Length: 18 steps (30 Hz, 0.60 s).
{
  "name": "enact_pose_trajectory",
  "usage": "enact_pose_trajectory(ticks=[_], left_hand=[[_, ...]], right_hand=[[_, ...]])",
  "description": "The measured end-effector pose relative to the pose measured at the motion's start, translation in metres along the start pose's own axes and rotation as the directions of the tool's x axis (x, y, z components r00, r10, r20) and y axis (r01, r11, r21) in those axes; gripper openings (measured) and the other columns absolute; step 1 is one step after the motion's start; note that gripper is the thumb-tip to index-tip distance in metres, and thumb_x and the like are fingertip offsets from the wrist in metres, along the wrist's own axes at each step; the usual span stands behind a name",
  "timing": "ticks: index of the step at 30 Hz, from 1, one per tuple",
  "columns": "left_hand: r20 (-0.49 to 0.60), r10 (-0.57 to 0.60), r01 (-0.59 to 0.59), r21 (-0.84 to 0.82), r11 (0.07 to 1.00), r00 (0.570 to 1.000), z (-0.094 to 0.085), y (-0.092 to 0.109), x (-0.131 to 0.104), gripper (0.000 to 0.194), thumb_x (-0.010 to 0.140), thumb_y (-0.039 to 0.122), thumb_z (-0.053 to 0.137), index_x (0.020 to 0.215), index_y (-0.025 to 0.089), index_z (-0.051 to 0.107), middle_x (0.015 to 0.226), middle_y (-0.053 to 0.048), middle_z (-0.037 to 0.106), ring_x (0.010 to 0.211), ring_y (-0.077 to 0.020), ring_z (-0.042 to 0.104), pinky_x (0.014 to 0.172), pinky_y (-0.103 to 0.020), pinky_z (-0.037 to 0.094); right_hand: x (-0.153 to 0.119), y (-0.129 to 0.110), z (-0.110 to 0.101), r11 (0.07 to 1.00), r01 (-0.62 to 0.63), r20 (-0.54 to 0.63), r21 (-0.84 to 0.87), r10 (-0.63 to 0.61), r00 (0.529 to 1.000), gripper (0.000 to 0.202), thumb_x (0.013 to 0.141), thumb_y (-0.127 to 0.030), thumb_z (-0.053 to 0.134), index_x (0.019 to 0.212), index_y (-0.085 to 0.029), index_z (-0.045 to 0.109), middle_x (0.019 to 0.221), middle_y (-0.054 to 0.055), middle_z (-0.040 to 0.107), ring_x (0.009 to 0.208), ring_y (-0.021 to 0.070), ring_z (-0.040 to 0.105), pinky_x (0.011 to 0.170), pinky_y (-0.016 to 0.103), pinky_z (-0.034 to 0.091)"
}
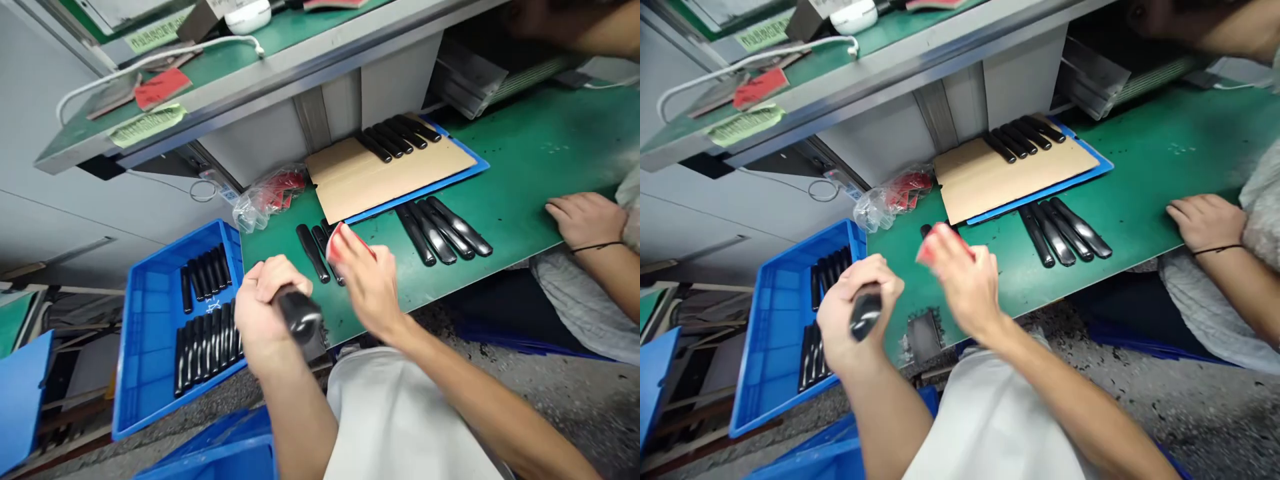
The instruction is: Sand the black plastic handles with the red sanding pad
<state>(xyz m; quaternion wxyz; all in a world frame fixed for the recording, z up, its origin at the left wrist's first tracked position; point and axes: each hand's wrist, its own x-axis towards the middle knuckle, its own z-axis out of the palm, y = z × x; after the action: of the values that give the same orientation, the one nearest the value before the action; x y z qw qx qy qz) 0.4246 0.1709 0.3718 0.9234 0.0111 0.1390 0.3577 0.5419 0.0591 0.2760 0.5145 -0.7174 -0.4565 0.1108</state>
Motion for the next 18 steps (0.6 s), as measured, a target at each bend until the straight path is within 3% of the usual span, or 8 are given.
enact_pose_trajectory(ticks=[3,5,8,11,15,18], left_hand=[[-0.06,-0.009,0.007,-0.04,0.999,0.998,-0.002,0.002,0.002,0.037,0.087,0.006,0.039,0.065,0.026,0.017,0.047,0.01,0.03,0.034,-0.003,0.037,0.039,-0.008,0.038],[-0.074,0.0,-0.002,-0.039,0.999,0.997,-0.003,0.002,0.002,0.037,0.087,0.006,0.039,0.065,0.026,0.017,0.046,0.01,0.029,0.034,-0.0026,0.037,0.039,-0.007,0.037],[-0.021,-0.014,0.015,0.045,0.999,1.0,-0.005,0.003,0.003,0.038,0.087,0.006,0.041,0.065,0.025,0.017,0.046,0.01,0.032,0.035,-0.0015,0.039,0.041,-0.005,0.038],[-0.005,-0.009,0.01,0.094,0.996,1.0,-0.007,0.005,0.004,0.039,0.091,0.008,0.039,0.064,0.025,0.016,0.046,0.009,0.033,0.036,-0.0015,0.04,0.042,-0.004,0.038],[-0.041,-0.018,0.018,-0.003,1.0,0.999,-0.003,0.001,0.006,0.04,0.105,0.027,0.023,0.065,0.025,0.022,0.048,0.009,0.03,0.034,-0.0021,0.035,0.038,-0.006,0.037],[0.12,-0.018,0.021,-0.029,0.999,0.993,0.001,-0.003,0.008,0.044,0.106,0.049,0.034,0.076,0.019,0.048,0.058,0.008,0.042,0.04,-0.0018,0.044,0.039,-0.004,0.039]], right_hand=[[-0.016,-0.014,-0.003,0.998,-0.001,0.013,0.055,0.0,1.0,0.046,0.108,-0.035,0.035,0.153,-0.033,0.04,0.161,0.002,0.04,0.138,0.0279,0.047,0.109,0.05,0.037],[-0.03,-0.028,-0.008,0.979,0.042,0.035,0.198,-0.05,0.998,0.047,0.108,-0.036,0.036,0.155,-0.035,0.036,0.162,0.001,0.039,0.144,0.0267,0.042,0.115,0.05,0.034],[-0.043,-0.048,-0.014,0.883,0.04,0.008,0.467,-0.049,0.999,0.046,0.108,-0.042,0.034,0.153,-0.035,0.039,0.16,0.0,0.042,0.146,0.0259,0.04,0.118,0.048,0.036],[-0.046,-0.058,-0.017,0.816,0.024,-0.009,0.578,-0.024,1.0,0.045,0.107,-0.045,0.036,0.15,-0.035,0.045,0.159,-0.001,0.044,0.143,0.0259,0.044,0.116,0.046,0.04],[-0.041,-0.063,-0.022,0.785,0.021,-0.009,0.619,-0.02,1.0,0.045,0.106,-0.047,0.039,0.149,-0.034,0.047,0.158,-0.002,0.044,0.137,0.0249,0.05,0.117,0.045,0.04],[-0.033,-0.063,-0.03,0.76,0.079,-0.03,0.645,-0.078,0.997,0.049,0.104,-0.051,0.043,0.149,-0.033,0.047,0.159,-0.001,0.043,0.133,0.0263,0.053,0.116,0.046,0.041]])
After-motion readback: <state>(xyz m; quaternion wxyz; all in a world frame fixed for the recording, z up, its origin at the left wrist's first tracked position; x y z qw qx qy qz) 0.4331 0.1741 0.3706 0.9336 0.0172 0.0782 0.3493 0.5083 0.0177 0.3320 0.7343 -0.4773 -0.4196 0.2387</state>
